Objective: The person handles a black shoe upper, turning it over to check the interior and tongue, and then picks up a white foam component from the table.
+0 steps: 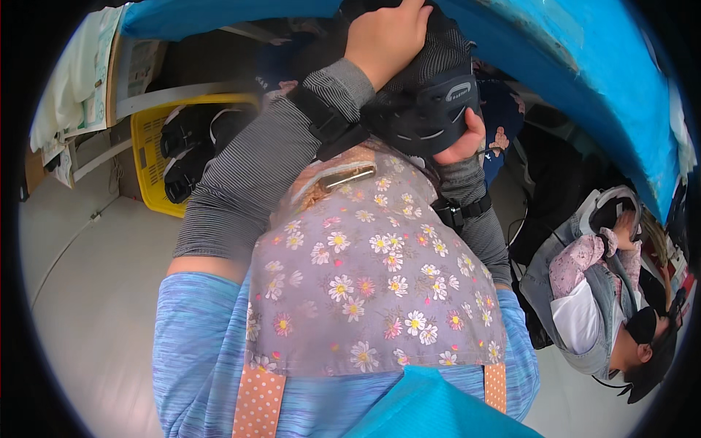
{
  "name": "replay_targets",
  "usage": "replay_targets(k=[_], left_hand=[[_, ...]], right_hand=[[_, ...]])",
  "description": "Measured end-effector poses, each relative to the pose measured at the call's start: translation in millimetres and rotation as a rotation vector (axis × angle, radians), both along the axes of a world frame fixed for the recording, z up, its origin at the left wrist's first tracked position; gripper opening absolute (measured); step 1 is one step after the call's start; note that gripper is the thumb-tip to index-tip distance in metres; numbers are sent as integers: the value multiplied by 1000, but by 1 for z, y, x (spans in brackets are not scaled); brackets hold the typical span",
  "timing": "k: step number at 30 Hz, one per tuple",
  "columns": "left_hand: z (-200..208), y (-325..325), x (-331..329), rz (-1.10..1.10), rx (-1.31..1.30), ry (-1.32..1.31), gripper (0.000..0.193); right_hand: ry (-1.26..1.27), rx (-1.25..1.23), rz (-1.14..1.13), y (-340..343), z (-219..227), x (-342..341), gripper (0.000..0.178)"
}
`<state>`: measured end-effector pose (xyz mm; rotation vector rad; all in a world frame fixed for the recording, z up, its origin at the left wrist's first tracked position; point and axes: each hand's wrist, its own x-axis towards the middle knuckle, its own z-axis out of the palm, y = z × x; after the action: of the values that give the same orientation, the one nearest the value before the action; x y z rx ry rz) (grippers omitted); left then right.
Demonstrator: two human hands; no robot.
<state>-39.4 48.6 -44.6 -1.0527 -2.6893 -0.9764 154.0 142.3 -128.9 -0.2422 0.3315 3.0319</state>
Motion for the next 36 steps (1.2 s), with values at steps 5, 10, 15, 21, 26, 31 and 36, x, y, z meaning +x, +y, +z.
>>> replay_targets(k=[5, 10, 15, 21, 26, 31, 36], left_hand=[[-12, -1, 2, 15, -25, 25, 22], [-21, -1, 5, 13, 12, 52, 22], [-30, 0, 6, 41, 36, 101, 21], [-20, 0, 6, 42, 46, 115, 19], [15, 0, 8, 69, 98, 227, 16], [-11, -2, 6, 74, 4, 219, 16], [-27, -7, 3, 77, 33, 160, 18]], right_hand=[[6, 75, 44, -1, -6, 0, 64], [-9, 126, 78, -2, 6, -3, 52], [30, 152, 87, -1, 1, -4, 52], [-35, 229, 80, 11, 7, -5, 50], [61, 303, 56, 17, 15, -11, 57], [-48, 290, 79, 10, 6, -6, 55], [-71, 369, 158, 8, -7, -5, 57]])
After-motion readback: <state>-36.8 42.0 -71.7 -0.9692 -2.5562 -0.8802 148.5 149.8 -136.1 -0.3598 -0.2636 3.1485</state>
